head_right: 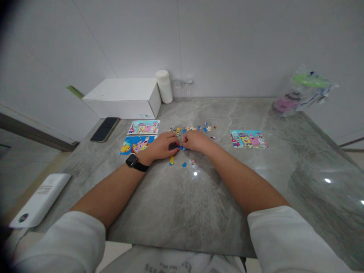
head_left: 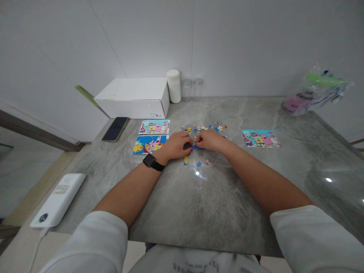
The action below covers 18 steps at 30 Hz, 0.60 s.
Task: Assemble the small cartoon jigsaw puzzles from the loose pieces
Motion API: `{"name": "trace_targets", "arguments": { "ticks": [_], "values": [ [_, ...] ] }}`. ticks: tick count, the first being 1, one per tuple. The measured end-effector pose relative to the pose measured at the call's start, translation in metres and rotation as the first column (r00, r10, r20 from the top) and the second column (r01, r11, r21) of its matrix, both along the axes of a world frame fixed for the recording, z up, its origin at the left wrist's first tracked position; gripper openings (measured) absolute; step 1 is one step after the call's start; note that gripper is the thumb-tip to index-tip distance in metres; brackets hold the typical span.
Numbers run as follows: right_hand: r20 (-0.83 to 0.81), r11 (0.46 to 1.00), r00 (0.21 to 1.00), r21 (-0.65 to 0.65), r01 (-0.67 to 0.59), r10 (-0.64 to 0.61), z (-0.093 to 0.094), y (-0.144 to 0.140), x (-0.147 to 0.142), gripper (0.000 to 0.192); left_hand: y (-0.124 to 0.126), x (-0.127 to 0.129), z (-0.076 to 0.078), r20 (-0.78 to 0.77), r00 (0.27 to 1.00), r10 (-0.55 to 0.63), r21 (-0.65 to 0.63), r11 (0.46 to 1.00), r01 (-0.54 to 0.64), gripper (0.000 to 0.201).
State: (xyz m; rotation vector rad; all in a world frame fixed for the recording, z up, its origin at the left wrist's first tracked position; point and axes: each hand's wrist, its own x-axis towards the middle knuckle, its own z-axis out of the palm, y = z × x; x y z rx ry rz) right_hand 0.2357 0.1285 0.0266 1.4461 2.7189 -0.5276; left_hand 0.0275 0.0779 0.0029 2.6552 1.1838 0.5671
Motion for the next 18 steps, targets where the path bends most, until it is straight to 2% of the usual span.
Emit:
{"name": "trace_targets", "arguments": {
  "ticks": [5, 12, 18],
  "values": [
    [0.054, 1.0, 0.998, 0.001, -0.017, 0.017, 0.006, -0.002, -0.001, 0.017, 0.0, 0.0, 0.0, -0.021, 1.0, 0.0, 0.013, 1.0, 0.0, 0.014],
    [-0.05, 0.997, 0.997, 0.06, 0.057, -0.054, 0.01, 0.011, 0.013, 0.024, -0.002, 0.001, 0.003, -0.011, 1.0, 0.008, 0.007, 1.0, -0.008, 0.012],
    [0.015, 0.999, 1.0, -0.036, -0.02, 0.02, 0.015, 0.015, 0.02, 0.021, -0.002, 0.001, 0.003, -0.016, 1.0, 0.012, 0.002, 1.0, -0.012, 0.013]
  ]
}}
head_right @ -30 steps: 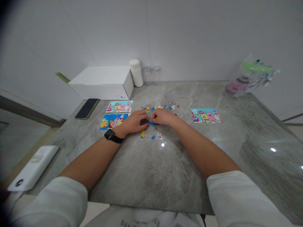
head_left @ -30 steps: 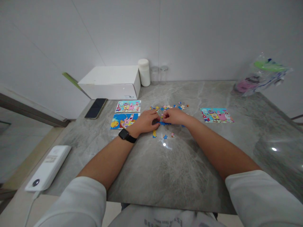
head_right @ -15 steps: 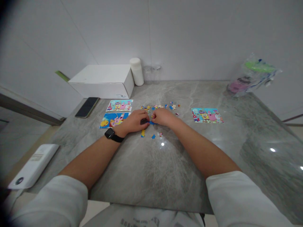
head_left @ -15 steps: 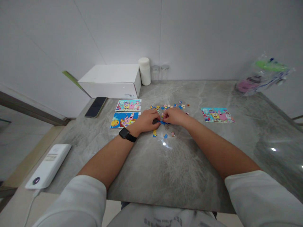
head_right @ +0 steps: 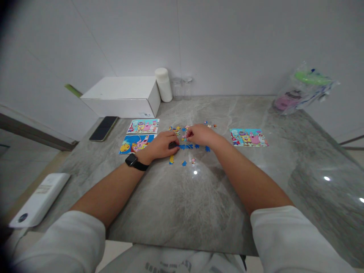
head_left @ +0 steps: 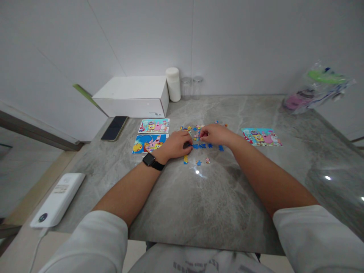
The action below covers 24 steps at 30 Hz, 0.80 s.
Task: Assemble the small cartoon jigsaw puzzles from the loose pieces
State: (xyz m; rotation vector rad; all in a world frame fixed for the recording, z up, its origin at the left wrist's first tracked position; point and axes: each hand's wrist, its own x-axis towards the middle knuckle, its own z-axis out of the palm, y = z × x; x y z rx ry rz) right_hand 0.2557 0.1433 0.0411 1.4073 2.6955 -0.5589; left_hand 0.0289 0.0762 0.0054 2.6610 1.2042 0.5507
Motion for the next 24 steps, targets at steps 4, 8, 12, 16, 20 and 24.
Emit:
{"name": "trace_targets", "arguments": {
  "ticks": [4, 8, 12, 16, 20, 24],
  "values": [
    [0.065, 0.999, 0.997, -0.04, -0.035, 0.038, 0.0019, -0.0034, -0.0008, 0.022, -0.0004, 0.0009, 0.0002, -0.003, 1.0, 0.004, -0.003, 1.0, -0.004, 0.013],
    [0.091, 0.992, 0.992, -0.09, -0.084, 0.092, 0.0, -0.0054, -0.0012, 0.025, -0.001, 0.0023, 0.0, -0.013, 1.0, 0.012, 0.003, 1.0, -0.012, 0.014],
    [0.118, 0.992, 0.987, -0.071, -0.102, 0.11, -0.0034, -0.0062, -0.003, 0.026, -0.0018, 0.0033, 0.0001, -0.002, 1.0, -0.003, 0.013, 1.0, 0.003, 0.019],
    [0.143, 0.992, 0.982, -0.045, -0.115, 0.12, -0.0032, -0.007, -0.0045, 0.025, -0.0026, 0.0047, 0.0004, 0.022, 0.999, -0.036, 0.005, 0.999, 0.036, 0.021],
    [0.16, 0.992, 0.979, -0.036, -0.124, 0.129, -0.0008, -0.0089, -0.0048, 0.022, -0.0019, 0.0057, -0.0013, 0.03, 0.996, -0.084, -0.005, 0.996, 0.085, 0.018],
    [0.151, 0.992, 0.981, -0.05, -0.112, 0.118, -0.0002, -0.0103, -0.0049, 0.019, 0.0, 0.0057, -0.0043, 0.044, 0.994, -0.096, -0.001, 0.995, 0.096, 0.015]
  ]
}}
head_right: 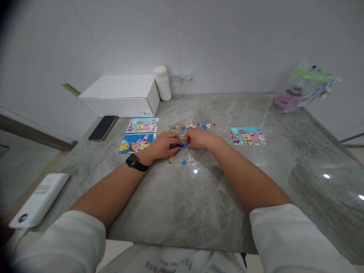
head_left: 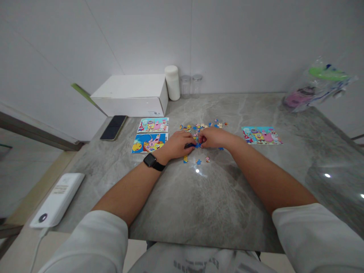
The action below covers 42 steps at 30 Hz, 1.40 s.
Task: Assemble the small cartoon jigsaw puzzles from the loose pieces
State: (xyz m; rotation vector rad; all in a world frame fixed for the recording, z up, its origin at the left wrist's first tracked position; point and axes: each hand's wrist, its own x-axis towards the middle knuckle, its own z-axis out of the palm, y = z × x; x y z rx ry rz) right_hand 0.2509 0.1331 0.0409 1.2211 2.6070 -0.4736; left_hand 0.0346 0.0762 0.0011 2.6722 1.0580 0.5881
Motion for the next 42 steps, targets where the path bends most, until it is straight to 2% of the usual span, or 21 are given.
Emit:
{"name": "trace_targets", "arguments": {
  "ticks": [12, 29, 37, 42],
  "values": [
    [0.01, 1.0, 1.0, -0.017, -0.004, 0.004, 0.0039, -0.0016, -0.001, 0.02, 0.0025, 0.0005, -0.0021, -0.024, 1.0, -0.007, -0.007, 1.0, 0.007, 0.016],
    [-0.02, 1.0, 1.0, 0.003, -0.016, 0.016, -0.0038, 0.0028, 0.0014, 0.022, 0.0046, 0.0042, -0.007, 0.02, 1.0, 0.011, -0.024, 1.0, -0.011, 0.014],
    [-0.013, 1.0, 1.0, -0.009, -0.004, 0.004, 0.0011, -0.0008, -0.0006, 0.019, 0.0047, 0.0047, -0.0083, 0.025, 1.0, 0.01, -0.039, 0.999, -0.009, 0.015],
    [-0.007, 1.0, 1.0, 0.027, -0.003, 0.004, 0.0018, -0.0026, -0.0016, 0.021, 0.0047, 0.0048, -0.0085, 0.016, 1.0, 0.015, -0.025, 1.0, -0.014, 0.015]
  ]
}}
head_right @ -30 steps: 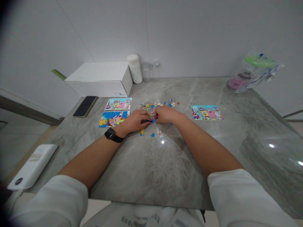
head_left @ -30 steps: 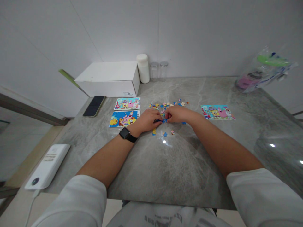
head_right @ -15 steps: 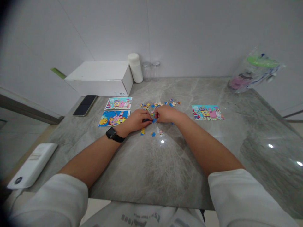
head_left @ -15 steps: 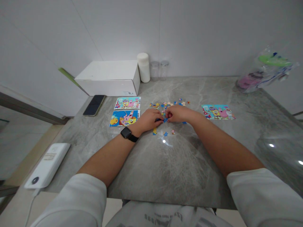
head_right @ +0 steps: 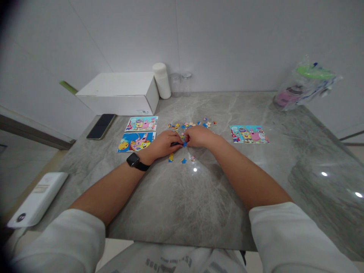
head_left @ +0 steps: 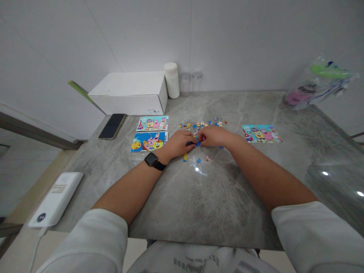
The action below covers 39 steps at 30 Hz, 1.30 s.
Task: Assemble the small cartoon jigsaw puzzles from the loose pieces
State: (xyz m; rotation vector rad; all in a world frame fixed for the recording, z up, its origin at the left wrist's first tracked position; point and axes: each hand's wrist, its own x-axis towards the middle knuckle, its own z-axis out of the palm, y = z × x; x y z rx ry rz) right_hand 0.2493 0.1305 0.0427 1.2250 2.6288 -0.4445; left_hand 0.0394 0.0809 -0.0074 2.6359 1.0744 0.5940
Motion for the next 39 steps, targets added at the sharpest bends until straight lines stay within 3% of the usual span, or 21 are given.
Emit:
{"name": "trace_targets", "arguments": {
  "ticks": [7, 13, 18, 21, 24, 28, 39],
  "values": [
    [0.028, 0.999, 0.999, 0.04, -0.023, 0.022, -0.002, -0.001, -0.002, 0.017, -0.001, 0.0, 0.002, -0.041, 0.999, -0.031, 0.038, 0.999, 0.033, 0.022],
    [-0.015, 1.0, 1.0, -0.003, -0.007, 0.007, 0.004, 0.002, 0.004, 0.021, -0.002, 0.0, 0.002, -0.046, 0.999, -0.024, 0.047, 0.999, 0.026, 0.022],
    [-0.042, 0.997, 0.997, 0.027, 0.066, -0.065, 0.017, 0.006, 0.015, 0.022, -0.002, -0.006, 0.004, 0.112, 0.982, 0.153, 0.03, 0.987, -0.158, 0.028],
    [-0.027, 0.996, 0.996, 0.031, 0.085, -0.084, 0.02, 0.006, 0.018, 0.02, -0.001, -0.013, 0.006, 0.13, 0.963, 0.237, 0.028, 0.97, -0.242, 0.024],
    [-0.011, 0.998, 0.998, 0.014, 0.056, -0.056, 0.018, 0.005, 0.017, 0.018, -0.002, -0.018, 0.011, 0.061, 0.98, 0.189, 0.031, 0.981, -0.191, 0.015],
    [0.019, 0.999, 0.999, -0.008, 0.034, -0.034, 0.013, 0.003, 0.012, 0.018, -0.004, -0.019, 0.016, -0.028, 0.995, 0.095, 0.032, 0.995, -0.094, 0.024],
    [0.048, 1.0, 0.999, -0.006, -0.008, 0.008, 0.005, 0.002, 0.008, 0.022, -0.002, -0.018, 0.009, -0.071, 0.995, 0.065, 0.009, 0.998, -0.064, 0.018]
  ]
}}
